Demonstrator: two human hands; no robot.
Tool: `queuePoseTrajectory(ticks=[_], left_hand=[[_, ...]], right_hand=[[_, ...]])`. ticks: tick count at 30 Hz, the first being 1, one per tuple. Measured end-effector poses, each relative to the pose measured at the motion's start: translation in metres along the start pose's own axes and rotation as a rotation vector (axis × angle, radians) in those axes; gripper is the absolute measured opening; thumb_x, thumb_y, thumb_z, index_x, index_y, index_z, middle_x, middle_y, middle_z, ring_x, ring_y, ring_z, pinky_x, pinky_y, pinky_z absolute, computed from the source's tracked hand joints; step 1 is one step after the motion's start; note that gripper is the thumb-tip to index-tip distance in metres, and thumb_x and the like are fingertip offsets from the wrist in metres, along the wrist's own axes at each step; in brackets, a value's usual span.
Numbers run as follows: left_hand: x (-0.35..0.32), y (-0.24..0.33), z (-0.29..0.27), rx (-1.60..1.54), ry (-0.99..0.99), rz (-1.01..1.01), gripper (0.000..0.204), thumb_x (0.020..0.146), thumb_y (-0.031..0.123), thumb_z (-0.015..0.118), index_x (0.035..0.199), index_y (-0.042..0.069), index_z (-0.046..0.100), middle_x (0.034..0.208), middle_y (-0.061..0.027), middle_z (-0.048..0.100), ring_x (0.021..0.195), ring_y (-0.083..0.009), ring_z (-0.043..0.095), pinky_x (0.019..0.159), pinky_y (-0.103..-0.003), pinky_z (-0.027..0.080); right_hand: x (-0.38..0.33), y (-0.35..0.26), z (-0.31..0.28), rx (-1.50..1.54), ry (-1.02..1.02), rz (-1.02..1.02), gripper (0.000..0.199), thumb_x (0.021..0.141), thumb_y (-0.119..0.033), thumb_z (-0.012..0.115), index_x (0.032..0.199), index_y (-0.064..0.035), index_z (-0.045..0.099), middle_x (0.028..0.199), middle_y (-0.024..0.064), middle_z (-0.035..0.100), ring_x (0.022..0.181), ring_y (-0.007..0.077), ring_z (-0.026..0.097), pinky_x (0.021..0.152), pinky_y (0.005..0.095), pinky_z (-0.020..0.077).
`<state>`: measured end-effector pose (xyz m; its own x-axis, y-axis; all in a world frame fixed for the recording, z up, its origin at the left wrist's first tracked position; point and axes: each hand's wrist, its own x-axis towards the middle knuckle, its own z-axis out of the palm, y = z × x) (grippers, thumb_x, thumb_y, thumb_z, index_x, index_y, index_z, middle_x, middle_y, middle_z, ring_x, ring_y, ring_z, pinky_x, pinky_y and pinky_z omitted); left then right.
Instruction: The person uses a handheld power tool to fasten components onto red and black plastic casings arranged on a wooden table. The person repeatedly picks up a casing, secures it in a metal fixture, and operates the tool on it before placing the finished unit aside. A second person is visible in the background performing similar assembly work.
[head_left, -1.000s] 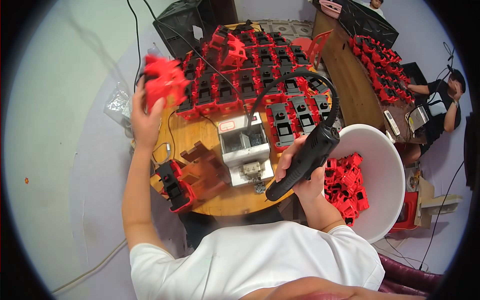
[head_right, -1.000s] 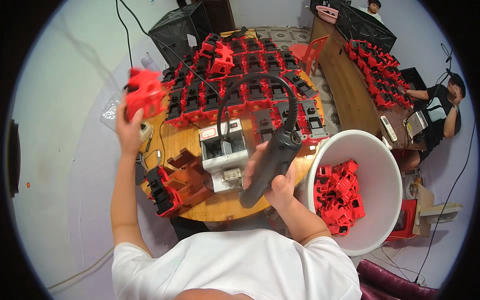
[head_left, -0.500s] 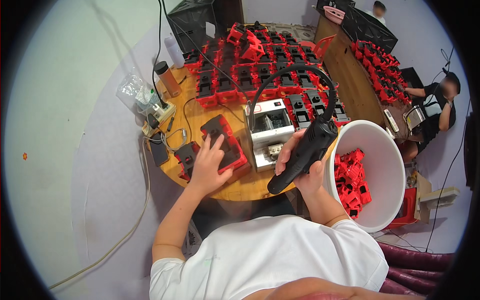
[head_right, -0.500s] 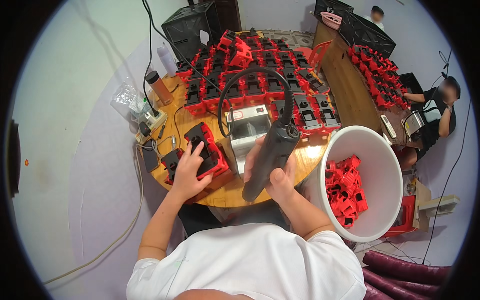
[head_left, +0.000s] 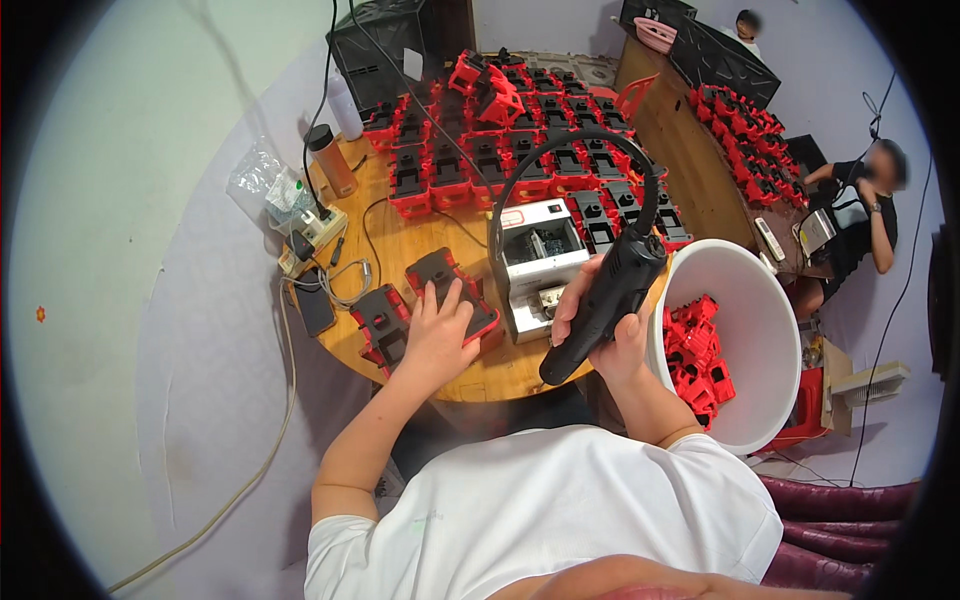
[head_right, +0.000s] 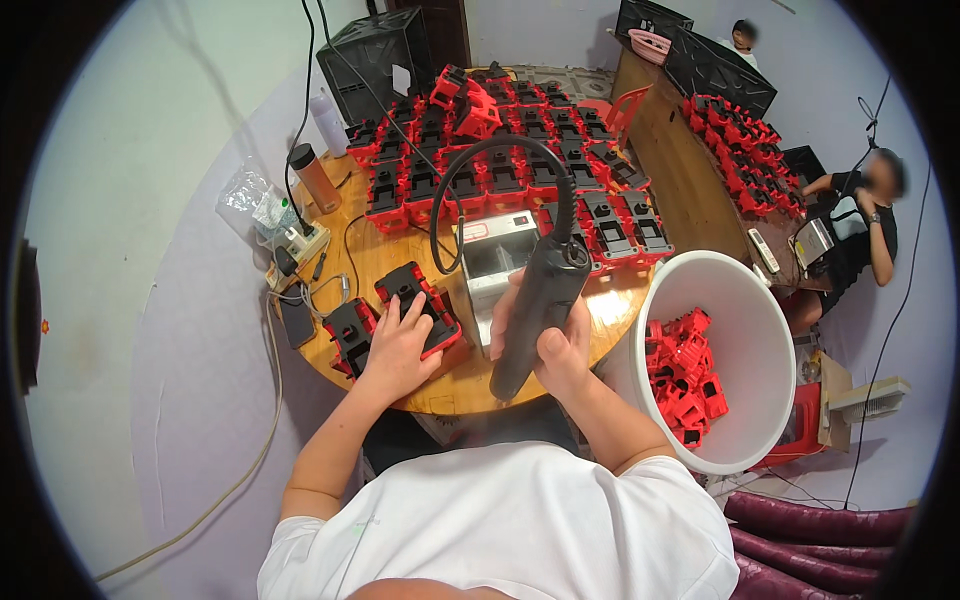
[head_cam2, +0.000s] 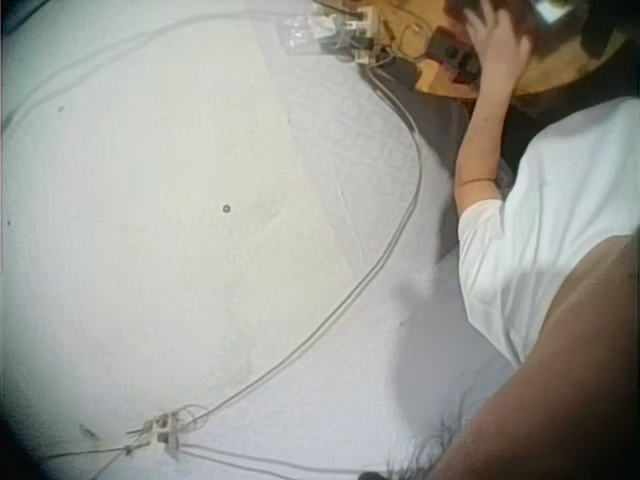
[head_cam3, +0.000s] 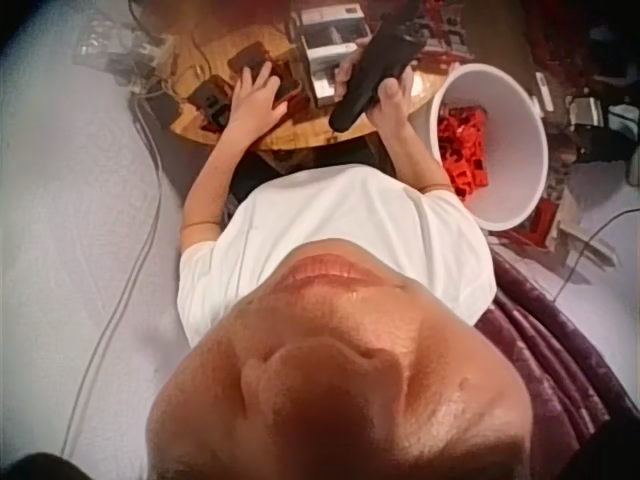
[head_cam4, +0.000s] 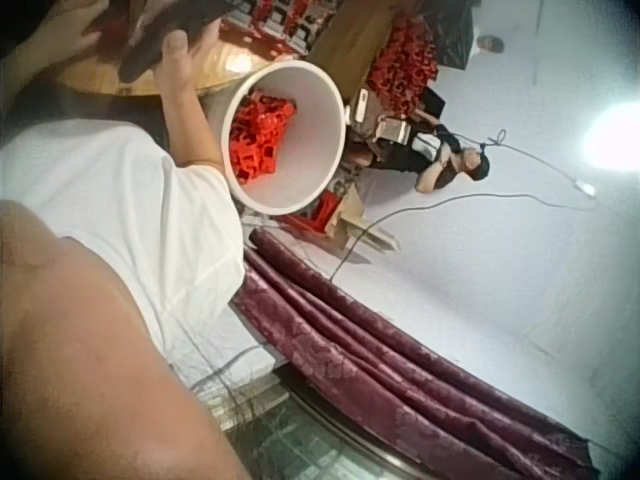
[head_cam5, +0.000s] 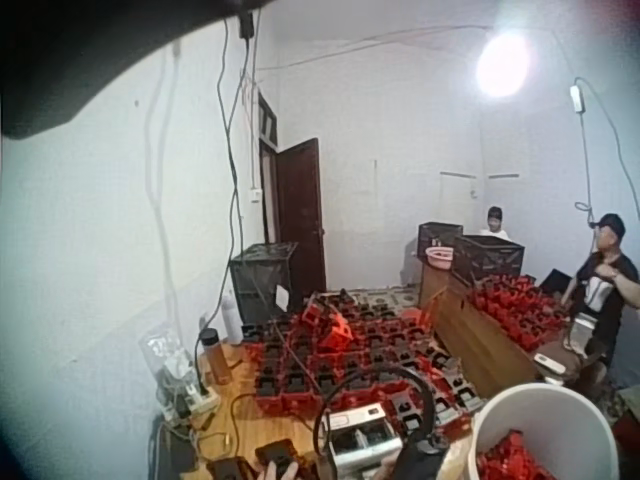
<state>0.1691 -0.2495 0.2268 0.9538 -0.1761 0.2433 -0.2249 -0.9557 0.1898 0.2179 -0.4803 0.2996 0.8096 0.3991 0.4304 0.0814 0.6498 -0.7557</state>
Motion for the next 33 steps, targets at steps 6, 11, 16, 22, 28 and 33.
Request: queuePoseTrajectory(ticks=[6, 11, 16, 22, 28, 33], left_hand=[[-0.007, 0.000, 0.011, -0.077, 0.063, -0.021, 0.045, 0.072, 0.023, 0.075, 0.104, -0.002, 0.055, 0.142, -0.0224, 0.041, 0.128, -0.0533, 0.036, 0.105, -0.059, 0.033], [-0.007, 0.002, 0.010, -0.103, 0.065, -0.044, 0.044, 0.073, 0.022, 0.074, 0.103, -0.002, 0.054, 0.143, -0.0228, 0.040, 0.129, -0.0534, 0.034, 0.106, -0.060, 0.032], [-0.009, 0.005, 0.007, -0.096, 0.067, -0.043, 0.044, 0.079, 0.031, 0.072, 0.101, -0.002, 0.052, 0.144, -0.0232, 0.040, 0.130, -0.0538, 0.033, 0.107, -0.058, 0.030], [-0.011, 0.007, 0.011, -0.008, 0.054, -0.020, 0.043, 0.084, 0.036, 0.069, 0.100, -0.002, 0.054, 0.143, -0.0242, 0.039, 0.131, -0.0532, 0.031, 0.109, -0.059, 0.026], [-0.013, 0.003, 0.012, -0.033, 0.012, -0.007, 0.044, 0.085, 0.034, 0.068, 0.102, -0.002, 0.051, 0.145, -0.0259, 0.036, 0.132, -0.0532, 0.030, 0.109, -0.059, 0.025], [-0.014, 0.002, 0.014, -0.041, 0.023, -0.001, 0.044, 0.085, 0.034, 0.067, 0.102, -0.002, 0.050, 0.146, -0.0259, 0.035, 0.133, -0.0533, 0.029, 0.109, -0.059, 0.026]], right_hand=[[0.001, 0.006, -0.006, 0.026, -0.005, 0.011, 0.080, 0.078, -0.056, 0.072, 0.128, -0.0012, 0.040, 0.087, 0.0144, 0.060, 0.068, 0.0193, 0.062, 0.058, 0.0308, 0.0534], [0.002, 0.007, -0.003, 0.026, -0.018, 0.008, 0.077, 0.080, -0.055, 0.071, 0.126, -0.0015, 0.040, 0.086, 0.0146, 0.059, 0.067, 0.0196, 0.062, 0.056, 0.0310, 0.0538], [0.001, 0.007, -0.005, 0.057, -0.026, 0.022, 0.078, 0.079, -0.054, 0.072, 0.129, -0.0024, 0.041, 0.088, 0.0140, 0.060, 0.070, 0.0189, 0.062, 0.059, 0.0308, 0.0532], [0.000, 0.008, -0.005, 0.053, -0.031, 0.027, 0.077, 0.080, -0.053, 0.072, 0.129, -0.0023, 0.041, 0.089, 0.0140, 0.060, 0.069, 0.0188, 0.062, 0.059, 0.0307, 0.0530], [-0.001, 0.007, -0.003, 0.044, -0.047, 0.020, 0.077, 0.080, -0.053, 0.071, 0.129, -0.0019, 0.041, 0.089, 0.0142, 0.060, 0.070, 0.0194, 0.062, 0.059, 0.0308, 0.0527], [-0.002, 0.010, -0.003, 0.040, -0.061, 0.028, 0.076, 0.081, -0.052, 0.071, 0.129, -0.0018, 0.040, 0.090, 0.0144, 0.060, 0.070, 0.0202, 0.062, 0.059, 0.0315, 0.0523]])
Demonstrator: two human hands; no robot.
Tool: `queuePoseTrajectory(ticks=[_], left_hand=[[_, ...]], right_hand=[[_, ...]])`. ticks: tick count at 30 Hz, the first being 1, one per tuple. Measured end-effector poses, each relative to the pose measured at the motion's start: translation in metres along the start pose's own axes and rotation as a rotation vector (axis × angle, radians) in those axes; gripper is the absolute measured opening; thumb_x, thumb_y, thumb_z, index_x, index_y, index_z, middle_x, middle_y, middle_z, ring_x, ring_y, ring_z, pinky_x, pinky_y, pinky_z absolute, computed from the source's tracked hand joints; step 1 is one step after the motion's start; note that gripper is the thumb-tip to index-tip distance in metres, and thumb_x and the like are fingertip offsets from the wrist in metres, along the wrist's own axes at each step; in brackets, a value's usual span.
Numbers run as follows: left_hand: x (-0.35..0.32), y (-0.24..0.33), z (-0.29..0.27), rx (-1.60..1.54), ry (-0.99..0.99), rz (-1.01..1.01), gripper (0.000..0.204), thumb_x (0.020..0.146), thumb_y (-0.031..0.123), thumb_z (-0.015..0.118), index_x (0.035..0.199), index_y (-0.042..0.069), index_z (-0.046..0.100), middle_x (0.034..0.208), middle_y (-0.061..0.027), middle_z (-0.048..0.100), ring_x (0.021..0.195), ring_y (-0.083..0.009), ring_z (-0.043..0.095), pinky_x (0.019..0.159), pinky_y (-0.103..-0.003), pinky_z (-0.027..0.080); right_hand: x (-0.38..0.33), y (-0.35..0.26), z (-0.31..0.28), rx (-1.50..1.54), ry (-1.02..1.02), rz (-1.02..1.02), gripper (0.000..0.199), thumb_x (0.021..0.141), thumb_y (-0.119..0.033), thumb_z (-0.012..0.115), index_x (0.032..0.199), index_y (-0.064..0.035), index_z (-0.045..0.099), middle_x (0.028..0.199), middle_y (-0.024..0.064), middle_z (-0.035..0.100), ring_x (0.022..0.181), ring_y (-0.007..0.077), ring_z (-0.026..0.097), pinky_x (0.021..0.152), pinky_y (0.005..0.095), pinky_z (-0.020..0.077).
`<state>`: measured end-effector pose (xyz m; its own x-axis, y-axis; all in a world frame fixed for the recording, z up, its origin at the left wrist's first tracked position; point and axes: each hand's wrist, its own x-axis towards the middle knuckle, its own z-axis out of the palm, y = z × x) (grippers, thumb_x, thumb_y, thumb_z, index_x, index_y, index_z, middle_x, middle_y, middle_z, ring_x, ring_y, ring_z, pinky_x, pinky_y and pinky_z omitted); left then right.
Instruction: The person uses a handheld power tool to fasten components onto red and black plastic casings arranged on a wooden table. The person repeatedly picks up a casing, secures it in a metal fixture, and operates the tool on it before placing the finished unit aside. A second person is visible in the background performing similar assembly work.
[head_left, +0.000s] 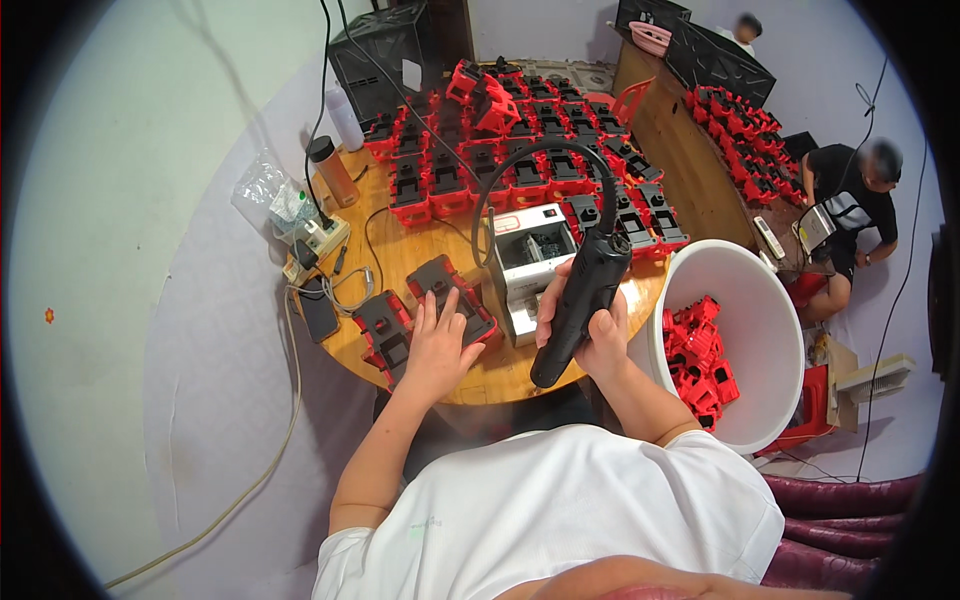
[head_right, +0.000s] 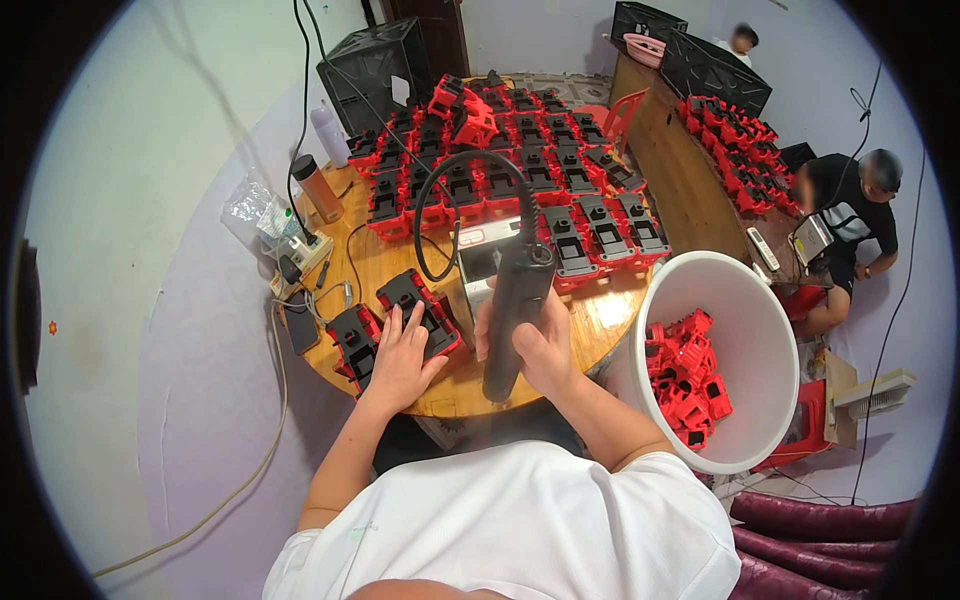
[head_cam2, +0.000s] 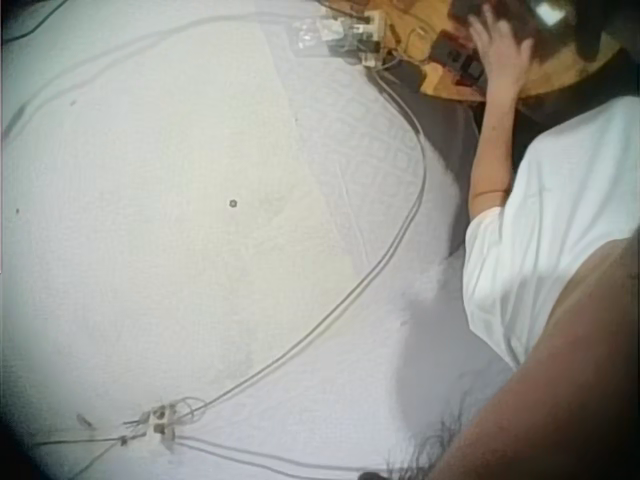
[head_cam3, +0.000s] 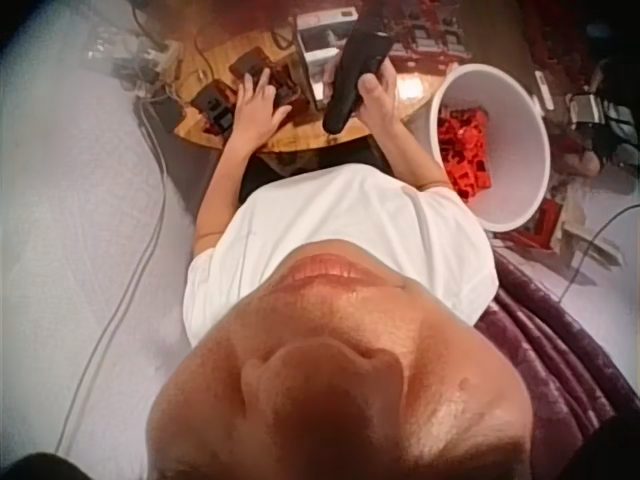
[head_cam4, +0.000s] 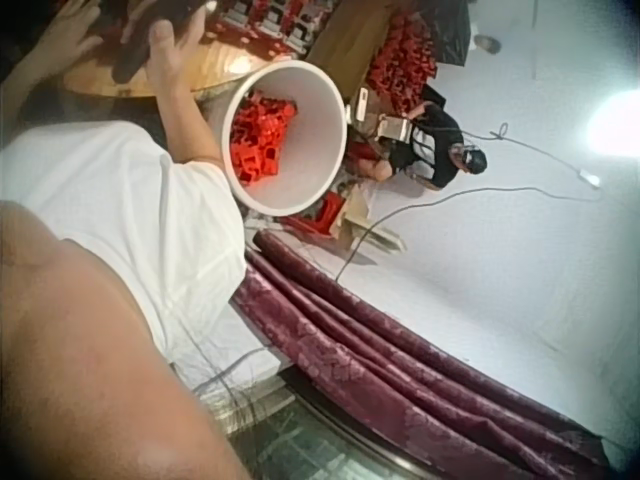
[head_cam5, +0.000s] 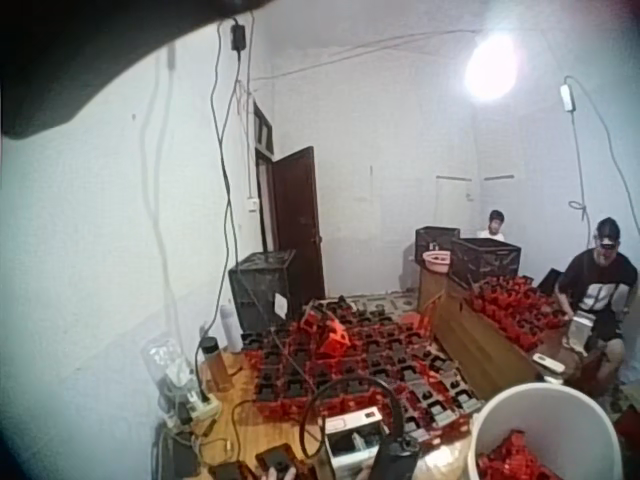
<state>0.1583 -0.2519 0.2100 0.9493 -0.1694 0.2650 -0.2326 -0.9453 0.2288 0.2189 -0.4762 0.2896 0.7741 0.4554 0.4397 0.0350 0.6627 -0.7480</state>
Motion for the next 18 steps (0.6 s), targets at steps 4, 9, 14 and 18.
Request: queuePoseTrajectory(ticks=[4, 9, 14, 18], left_hand=[[-0.0010, 0.0022, -0.0005, -0.004, 0.010, -0.010, 0.043, 0.085, 0.033, 0.068, 0.103, -0.002, 0.050, 0.146, -0.0257, 0.035, 0.133, -0.0530, 0.029, 0.110, -0.059, 0.025], [-0.0006, 0.0035, -0.0026, -0.014, 0.007, -0.017, 0.043, 0.084, 0.032, 0.068, 0.103, -0.002, 0.050, 0.146, -0.0258, 0.035, 0.133, -0.0528, 0.029, 0.110, -0.059, 0.024], [-0.0003, 0.0039, -0.0036, -0.025, -0.002, -0.021, 0.043, 0.084, 0.032, 0.068, 0.103, -0.003, 0.050, 0.146, -0.0262, 0.035, 0.134, -0.0531, 0.029, 0.111, -0.059, 0.024], [-0.0005, 0.0044, -0.0046, -0.029, -0.002, -0.024, 0.044, 0.084, 0.032, 0.069, 0.103, -0.003, 0.050, 0.146, -0.0263, 0.035, 0.133, -0.0533, 0.029, 0.111, -0.059, 0.024]], right_hand=[[-0.0016, 0.0001, 0.0006, 0.003, -0.001, 0.001, 0.075, 0.081, -0.051, 0.071, 0.129, -0.0018, 0.040, 0.090, 0.0144, 0.060, 0.071, 0.0204, 0.062, 0.060, 0.0317, 0.0524], [-0.0015, 0.0006, -0.0023, 0.003, 0.008, 0.008, 0.075, 0.081, -0.050, 0.072, 0.129, -0.0019, 0.041, 0.090, 0.0144, 0.060, 0.072, 0.0204, 0.062, 0.060, 0.0321, 0.0525], [-0.0010, 0.0009, -0.0014, -0.007, 0.006, 0.011, 0.075, 0.081, -0.051, 0.071, 0.129, -0.0018, 0.041, 0.090, 0.0143, 0.060, 0.072, 0.0203, 0.062, 0.061, 0.0322, 0.0525], [-0.0005, 0.0022, -0.0009, -0.016, 0.009, 0.017, 0.076, 0.081, -0.051, 0.071, 0.129, -0.0018, 0.040, 0.090, 0.0140, 0.060, 0.072, 0.0201, 0.062, 0.061, 0.0320, 0.0525]])
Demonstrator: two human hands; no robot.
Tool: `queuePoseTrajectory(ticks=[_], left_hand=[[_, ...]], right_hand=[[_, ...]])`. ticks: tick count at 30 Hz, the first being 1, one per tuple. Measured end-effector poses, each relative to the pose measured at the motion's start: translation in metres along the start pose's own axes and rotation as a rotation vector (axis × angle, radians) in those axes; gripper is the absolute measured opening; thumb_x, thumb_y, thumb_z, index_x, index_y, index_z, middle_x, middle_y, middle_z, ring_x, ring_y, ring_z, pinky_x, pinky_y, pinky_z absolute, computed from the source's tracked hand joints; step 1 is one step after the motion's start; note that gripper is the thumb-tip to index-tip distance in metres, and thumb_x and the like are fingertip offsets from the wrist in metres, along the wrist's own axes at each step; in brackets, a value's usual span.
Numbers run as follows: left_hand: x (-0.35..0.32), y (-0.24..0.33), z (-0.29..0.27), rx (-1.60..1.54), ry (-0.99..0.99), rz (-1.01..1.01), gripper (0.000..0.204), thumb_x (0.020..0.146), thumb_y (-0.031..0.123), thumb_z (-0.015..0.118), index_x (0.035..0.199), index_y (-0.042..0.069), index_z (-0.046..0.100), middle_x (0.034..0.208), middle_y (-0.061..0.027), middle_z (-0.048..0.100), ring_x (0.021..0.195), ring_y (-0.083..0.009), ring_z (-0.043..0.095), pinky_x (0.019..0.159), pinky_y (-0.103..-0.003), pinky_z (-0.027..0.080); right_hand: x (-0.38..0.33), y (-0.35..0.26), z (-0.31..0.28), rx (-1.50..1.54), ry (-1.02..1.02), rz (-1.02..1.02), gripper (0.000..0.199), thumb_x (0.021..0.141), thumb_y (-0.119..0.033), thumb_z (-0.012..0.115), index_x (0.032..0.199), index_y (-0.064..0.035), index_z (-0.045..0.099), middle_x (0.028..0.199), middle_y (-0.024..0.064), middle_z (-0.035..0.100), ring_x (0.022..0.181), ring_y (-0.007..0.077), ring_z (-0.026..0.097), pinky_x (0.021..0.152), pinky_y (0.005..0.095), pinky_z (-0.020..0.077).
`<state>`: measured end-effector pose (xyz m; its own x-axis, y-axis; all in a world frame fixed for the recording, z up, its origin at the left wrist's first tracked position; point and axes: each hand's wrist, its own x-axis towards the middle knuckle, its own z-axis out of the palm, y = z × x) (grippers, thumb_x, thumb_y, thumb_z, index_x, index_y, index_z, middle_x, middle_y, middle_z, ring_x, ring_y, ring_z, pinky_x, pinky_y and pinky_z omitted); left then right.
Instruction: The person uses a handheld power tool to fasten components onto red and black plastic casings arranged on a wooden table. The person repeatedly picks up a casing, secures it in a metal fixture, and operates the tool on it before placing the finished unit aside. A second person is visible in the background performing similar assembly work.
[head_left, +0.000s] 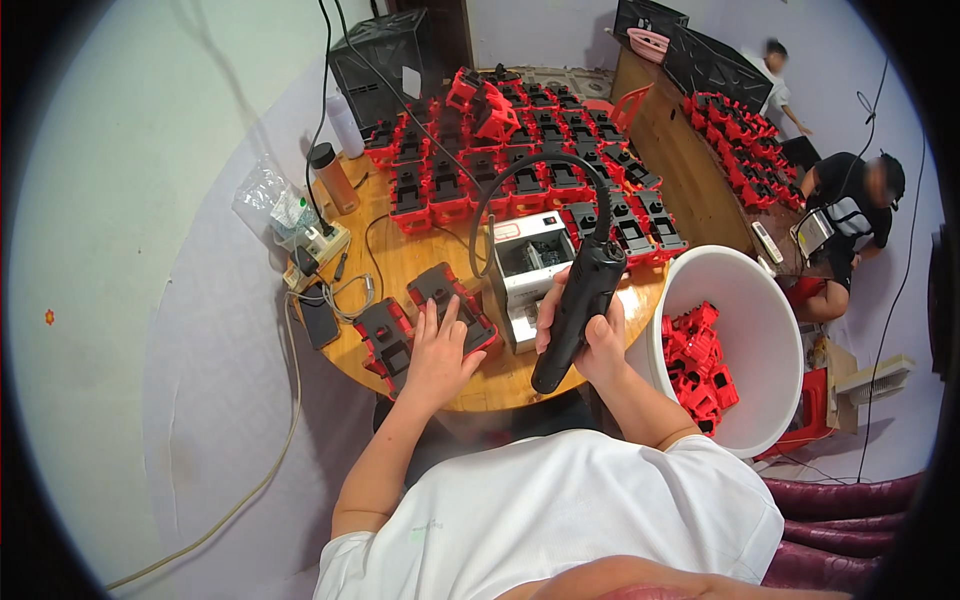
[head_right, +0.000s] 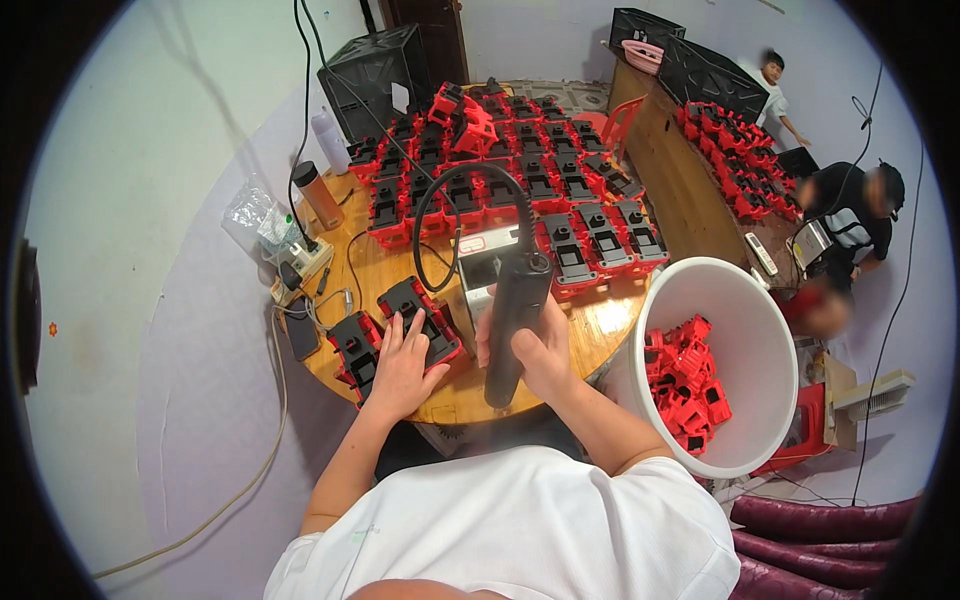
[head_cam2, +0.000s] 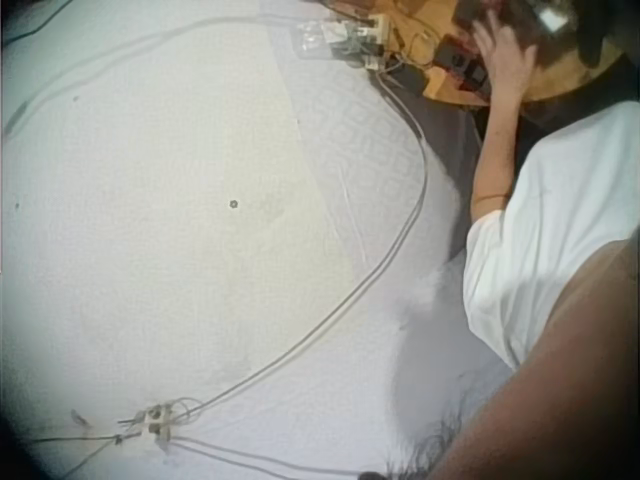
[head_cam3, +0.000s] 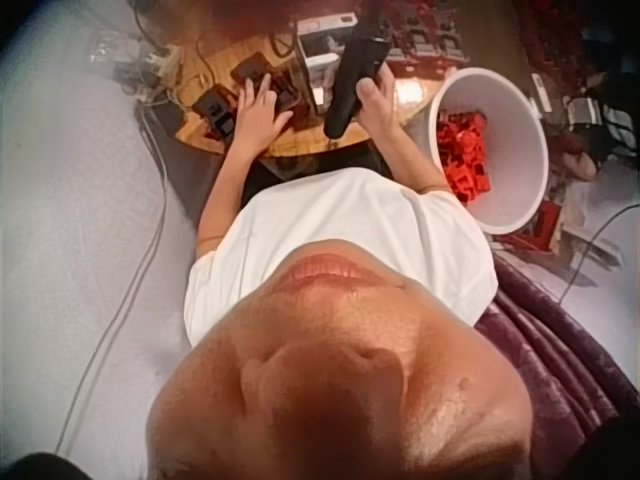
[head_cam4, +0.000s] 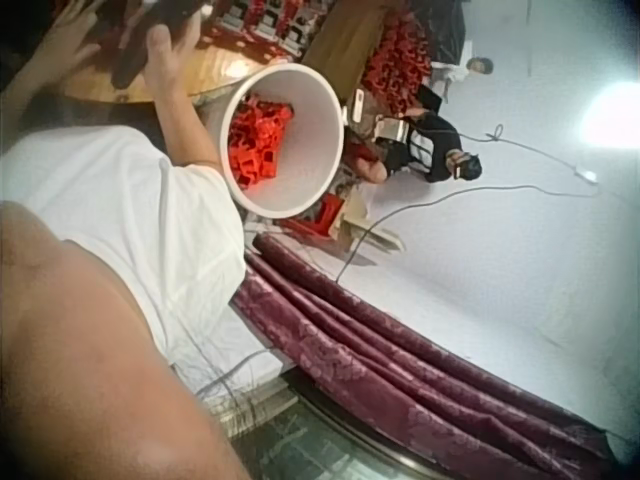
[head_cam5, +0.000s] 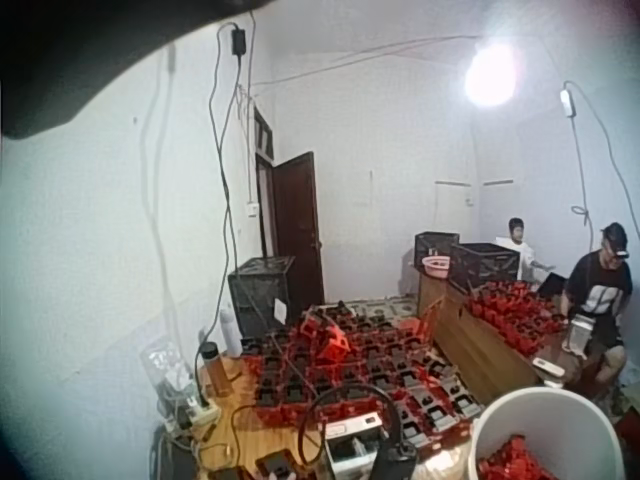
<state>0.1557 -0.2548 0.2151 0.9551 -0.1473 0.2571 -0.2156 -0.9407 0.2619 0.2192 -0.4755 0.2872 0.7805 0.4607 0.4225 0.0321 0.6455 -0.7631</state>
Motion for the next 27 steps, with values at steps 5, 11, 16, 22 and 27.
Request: queuePoseTrajectory(ticks=[5, 11, 16, 22, 27], left_hand=[[-0.0004, -0.0006, 0.0015, 0.003, 0.011, 0.006, 0.044, 0.083, 0.031, 0.069, 0.104, -0.003, 0.050, 0.146, -0.0261, 0.035, 0.133, -0.0535, 0.029, 0.110, -0.060, 0.024], [-0.0002, -0.0009, 0.0017, 0.011, 0.012, 0.009, 0.045, 0.083, 0.032, 0.069, 0.105, -0.003, 0.050, 0.146, -0.0260, 0.035, 0.133, -0.0533, 0.029, 0.110, -0.060, 0.024], [0.0000, -0.0004, 0.0018, 0.018, 0.014, 0.008, 0.046, 0.083, 0.032, 0.069, 0.106, -0.003, 0.050, 0.146, -0.0258, 0.035, 0.133, -0.0529, 0.029, 0.110, -0.060, 0.024], [-0.0018, -0.0009, 0.0022, 0.019, 0.016, 0.008, 0.046, 0.083, 0.032, 0.070, 0.106, -0.003, 0.050, 0.146, -0.0256, 0.035, 0.133, -0.0527, 0.029, 0.110, -0.060, 0.024], [-0.0004, 0.0008, -0.0007, 0.011, -0.008, -0.008, 0.047, 0.084, 0.033, 0.067, 0.105, -0.004, 0.049, 0.147, -0.0252, 0.034, 0.134, -0.0522, 0.028, 0.112, -0.057, 0.023]], right_hand=[[0.0008, 0.0015, -0.0009, -0.006, -0.003, 0.001, 0.075, 0.082, -0.051, 0.071, 0.129, -0.0018, 0.040, 0.090, 0.0139, 0.059, 0.071, 0.0200, 0.062, 0.060, 0.0318, 0.0524], [0.0014, 0.0033, -0.0018, -0.003, -0.008, 0.004, 0.075, 0.082, -0.051, 0.071, 0.129, -0.0017, 0.040, 0.090, 0.0139, 0.059, 0.071, 0.0201, 0.061, 0.060, 0.0315, 0.0522], [0.0019, 0.0043, -0.0018, 0.003, -0.005, 0.009, 0.075, 0.082, -0.050, 0.071, 0.130, -0.0018, 0.040, 0.091, 0.0139, 0.060, 0.071, 0.0201, 0.062, 0.060, 0.0317, 0.0521], [0.0019, 0.0054, -0.0020, 0.008, -0.011, 0.025, 0.075, 0.081, -0.050, 0.072, 0.130, -0.0020, 0.040, 0.091, 0.0138, 0.060, 0.072, 0.0201, 0.062, 0.061, 0.0320, 0.0519], [0.0012, 0.0062, -0.0023, 0.008, -0.016, 0.039, 0.073, 0.082, -0.048, 0.071, 0.130, -0.0017, 0.040, 0.091, 0.0138, 0.060, 0.072, 0.0203, 0.061, 0.061, 0.0322, 0.0517]])
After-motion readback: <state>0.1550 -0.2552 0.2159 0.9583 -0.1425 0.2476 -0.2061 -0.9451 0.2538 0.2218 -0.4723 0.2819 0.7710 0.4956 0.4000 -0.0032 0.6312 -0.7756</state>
